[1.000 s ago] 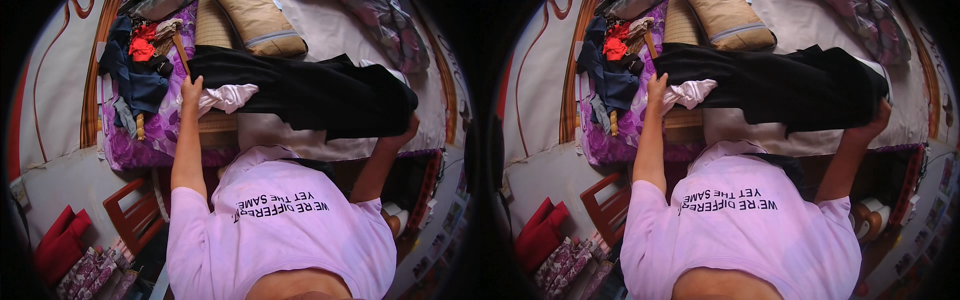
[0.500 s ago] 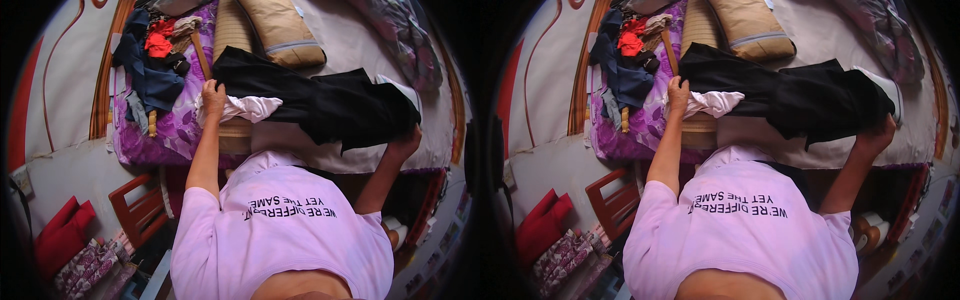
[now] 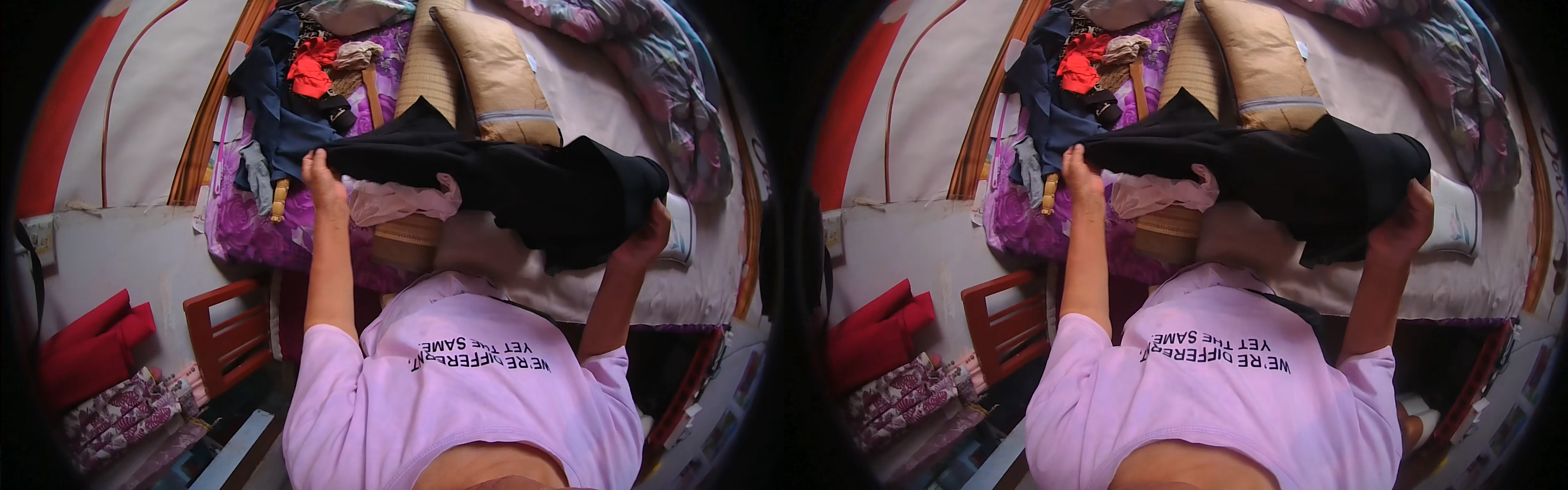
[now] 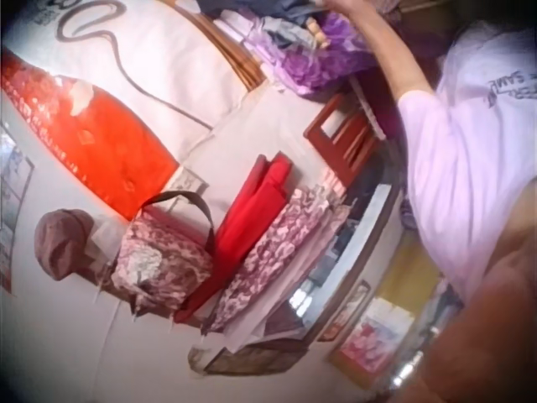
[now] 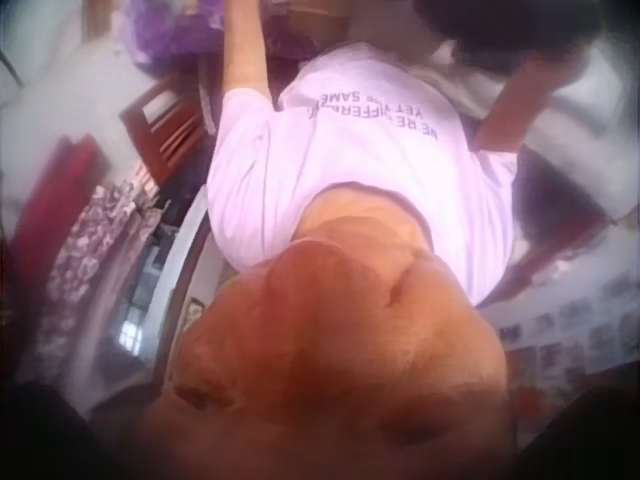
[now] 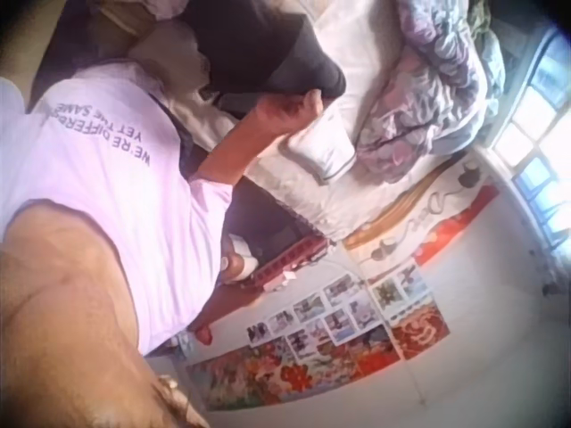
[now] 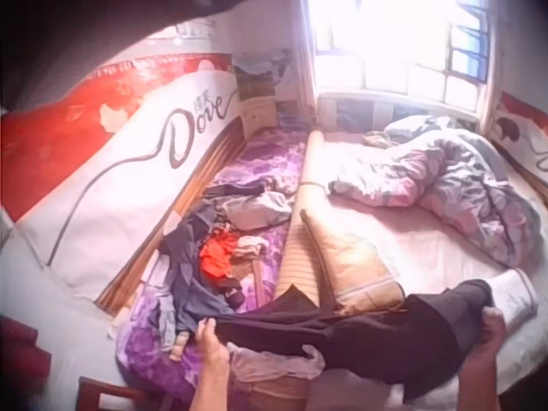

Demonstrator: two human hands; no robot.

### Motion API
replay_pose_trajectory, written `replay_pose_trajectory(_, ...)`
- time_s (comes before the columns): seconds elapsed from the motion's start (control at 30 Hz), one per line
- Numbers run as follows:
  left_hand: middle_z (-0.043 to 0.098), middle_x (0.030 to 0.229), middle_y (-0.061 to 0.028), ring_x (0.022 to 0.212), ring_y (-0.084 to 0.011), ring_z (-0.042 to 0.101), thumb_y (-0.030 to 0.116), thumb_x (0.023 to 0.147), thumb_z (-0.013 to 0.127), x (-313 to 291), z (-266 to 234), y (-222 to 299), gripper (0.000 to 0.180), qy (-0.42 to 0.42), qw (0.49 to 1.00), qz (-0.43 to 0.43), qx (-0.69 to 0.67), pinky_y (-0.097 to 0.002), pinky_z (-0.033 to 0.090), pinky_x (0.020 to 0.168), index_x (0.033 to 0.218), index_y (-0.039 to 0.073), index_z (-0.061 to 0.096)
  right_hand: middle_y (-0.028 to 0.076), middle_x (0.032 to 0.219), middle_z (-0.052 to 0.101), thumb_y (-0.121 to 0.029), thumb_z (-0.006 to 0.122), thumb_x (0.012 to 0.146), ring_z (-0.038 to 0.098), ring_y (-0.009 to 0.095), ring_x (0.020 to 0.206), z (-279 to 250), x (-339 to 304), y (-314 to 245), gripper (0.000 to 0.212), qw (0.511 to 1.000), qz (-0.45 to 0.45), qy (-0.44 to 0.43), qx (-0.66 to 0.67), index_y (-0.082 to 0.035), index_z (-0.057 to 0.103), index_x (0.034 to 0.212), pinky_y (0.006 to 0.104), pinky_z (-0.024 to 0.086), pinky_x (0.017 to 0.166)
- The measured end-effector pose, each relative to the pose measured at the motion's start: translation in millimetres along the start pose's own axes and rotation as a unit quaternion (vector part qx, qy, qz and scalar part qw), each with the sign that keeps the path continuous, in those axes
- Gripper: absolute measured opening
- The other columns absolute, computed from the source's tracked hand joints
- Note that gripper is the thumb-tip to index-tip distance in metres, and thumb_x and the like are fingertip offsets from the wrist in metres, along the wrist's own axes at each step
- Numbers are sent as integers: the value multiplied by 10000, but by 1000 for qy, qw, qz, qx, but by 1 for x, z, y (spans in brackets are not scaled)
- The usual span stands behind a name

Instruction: The person folds several garments on a bed, including a black shirt, a light-colored undergarment, a red shirt, and a black polo shirt. Each item is smoothed, folded, and placed in a neat stack on the bed.

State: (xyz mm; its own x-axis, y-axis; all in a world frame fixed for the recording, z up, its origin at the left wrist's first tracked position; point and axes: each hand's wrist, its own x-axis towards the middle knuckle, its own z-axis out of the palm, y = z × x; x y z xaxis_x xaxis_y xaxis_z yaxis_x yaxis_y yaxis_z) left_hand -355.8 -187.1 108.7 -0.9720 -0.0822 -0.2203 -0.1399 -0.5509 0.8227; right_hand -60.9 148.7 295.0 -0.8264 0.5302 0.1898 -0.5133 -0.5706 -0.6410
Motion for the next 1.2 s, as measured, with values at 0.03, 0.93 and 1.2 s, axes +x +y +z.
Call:
replay_pose_trajectory(0.03,553,852,-74,763,-205,562,73,808,513,7,-4,16,99,9,1000,18,-3,-335,494,701,906,57,507,149,1139,525,-192,423,818,501,264,1067,10,5,7,401,1000,7,-13,1,23,456,1155,385,343,963)
replay_pose_trajectory(0.93,426,1192,-202,1081,-342,432,292,643,679,165,84,-10,628,-108,589,339,726,-393,383,888,1188,74,456,91,937,588,-38,504,823,550,123,858,-7,14,204,261,809,305,-137,-484,15,514,1078,241,436,769)
replay_pose_trajectory(1.2,371,1250,-158,1062,-357,445,262,667,684,213,117,-38,634,-128,543,301,774,-423,425,837,1220,138,400,104,925,596,-47,506,815,566,133,854,-31,8,207,255,815,359,-66,-449,25,522,1059,249,448,756)
